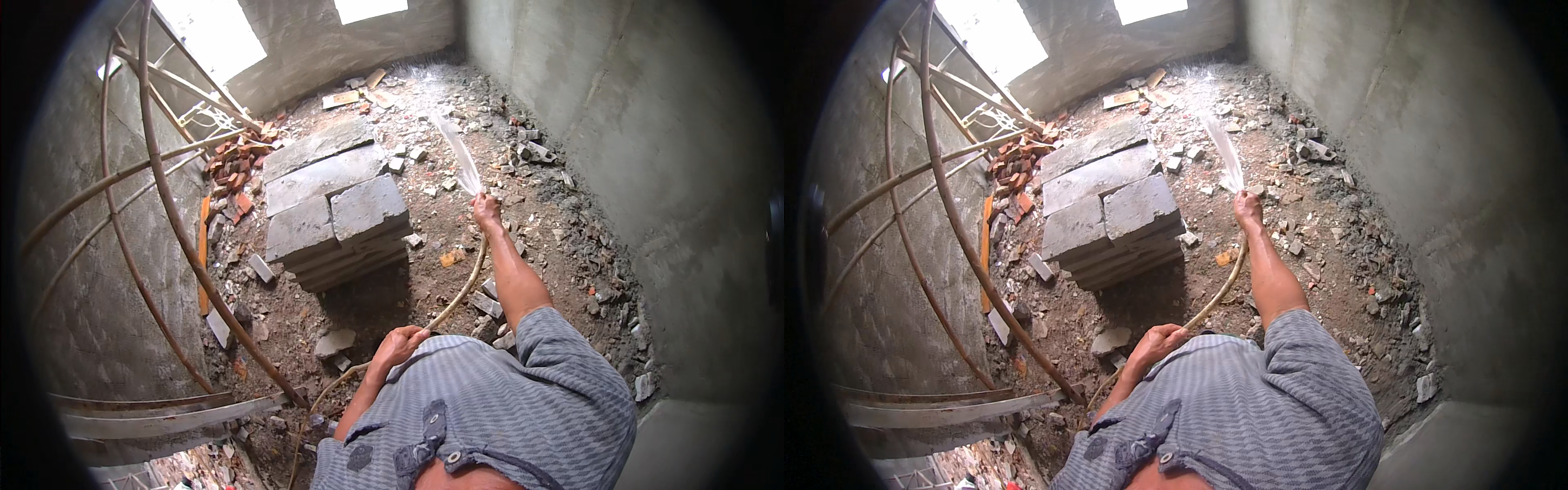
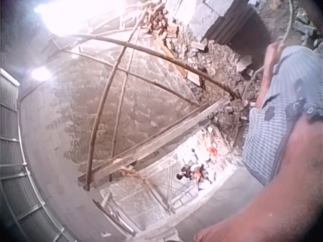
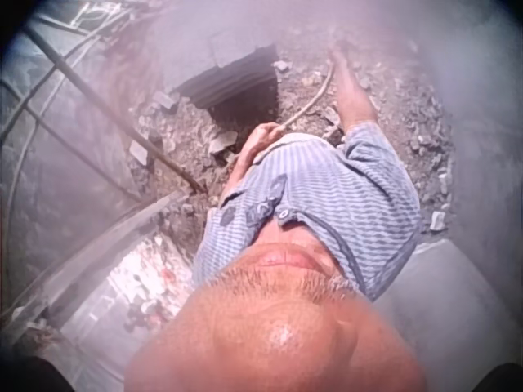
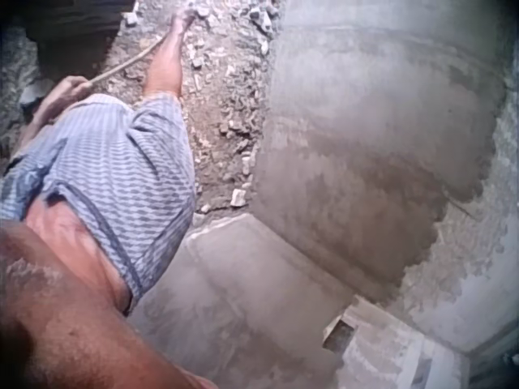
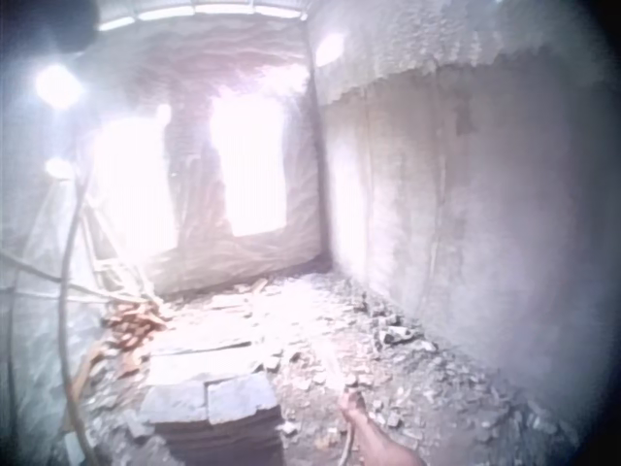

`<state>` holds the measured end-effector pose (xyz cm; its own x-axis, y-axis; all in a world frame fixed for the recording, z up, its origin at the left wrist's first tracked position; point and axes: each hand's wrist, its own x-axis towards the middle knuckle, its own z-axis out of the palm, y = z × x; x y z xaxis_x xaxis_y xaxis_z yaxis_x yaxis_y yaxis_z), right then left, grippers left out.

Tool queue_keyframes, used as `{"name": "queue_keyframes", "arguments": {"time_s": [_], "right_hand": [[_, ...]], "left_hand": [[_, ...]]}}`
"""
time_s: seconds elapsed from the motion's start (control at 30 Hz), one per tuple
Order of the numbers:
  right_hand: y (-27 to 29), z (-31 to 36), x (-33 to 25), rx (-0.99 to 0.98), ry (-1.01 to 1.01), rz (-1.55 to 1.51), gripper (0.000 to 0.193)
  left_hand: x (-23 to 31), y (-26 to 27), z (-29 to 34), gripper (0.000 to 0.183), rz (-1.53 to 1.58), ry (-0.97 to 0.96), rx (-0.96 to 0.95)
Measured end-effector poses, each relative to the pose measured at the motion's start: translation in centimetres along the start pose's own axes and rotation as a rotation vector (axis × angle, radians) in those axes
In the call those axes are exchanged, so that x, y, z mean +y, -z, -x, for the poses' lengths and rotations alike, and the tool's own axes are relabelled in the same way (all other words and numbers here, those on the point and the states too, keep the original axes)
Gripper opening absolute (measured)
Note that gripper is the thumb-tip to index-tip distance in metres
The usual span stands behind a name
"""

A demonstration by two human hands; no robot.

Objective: The person uses a hose to spray water on the floor and debris inside a construction site, moving around to cover different areas. The person then places the hose into a bucket of water.

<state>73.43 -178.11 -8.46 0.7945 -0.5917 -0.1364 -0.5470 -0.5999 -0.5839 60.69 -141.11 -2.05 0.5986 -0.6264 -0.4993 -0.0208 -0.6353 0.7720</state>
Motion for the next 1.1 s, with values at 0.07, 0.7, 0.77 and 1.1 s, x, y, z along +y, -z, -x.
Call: {"name": "queue_keyframes", "arguments": {"time_s": [0.07, 0.7, 0.77, 1.1], "right_hand": [[0.8, 0.5, -1.5, -0.008, -0.054, -0.08, 0.027], [-5.1, 6.2, 2.9, -0.068, -0.524, -0.415, 0.047], [-4.9, 7.5, 2.9, -0.03, -0.4, -0.336, 0.042], [-4.4, 19.8, 5.4, -0.022, -0.589, -0.555, 0.035]], "left_hand": [[0.2, 0.2, 0.2, 0.038, 0.006, -0.011, 0.015], [-0.3, 0.1, 4.1, 0.039, -0.054, 0.086, -0.088], [-0.5, 0.2, 5.1, 0.039, -0.088, 0.054, -0.089], [-5.6, -0.8, 13.9, 0.041, -0.174, -0.153, -0.137]]}}
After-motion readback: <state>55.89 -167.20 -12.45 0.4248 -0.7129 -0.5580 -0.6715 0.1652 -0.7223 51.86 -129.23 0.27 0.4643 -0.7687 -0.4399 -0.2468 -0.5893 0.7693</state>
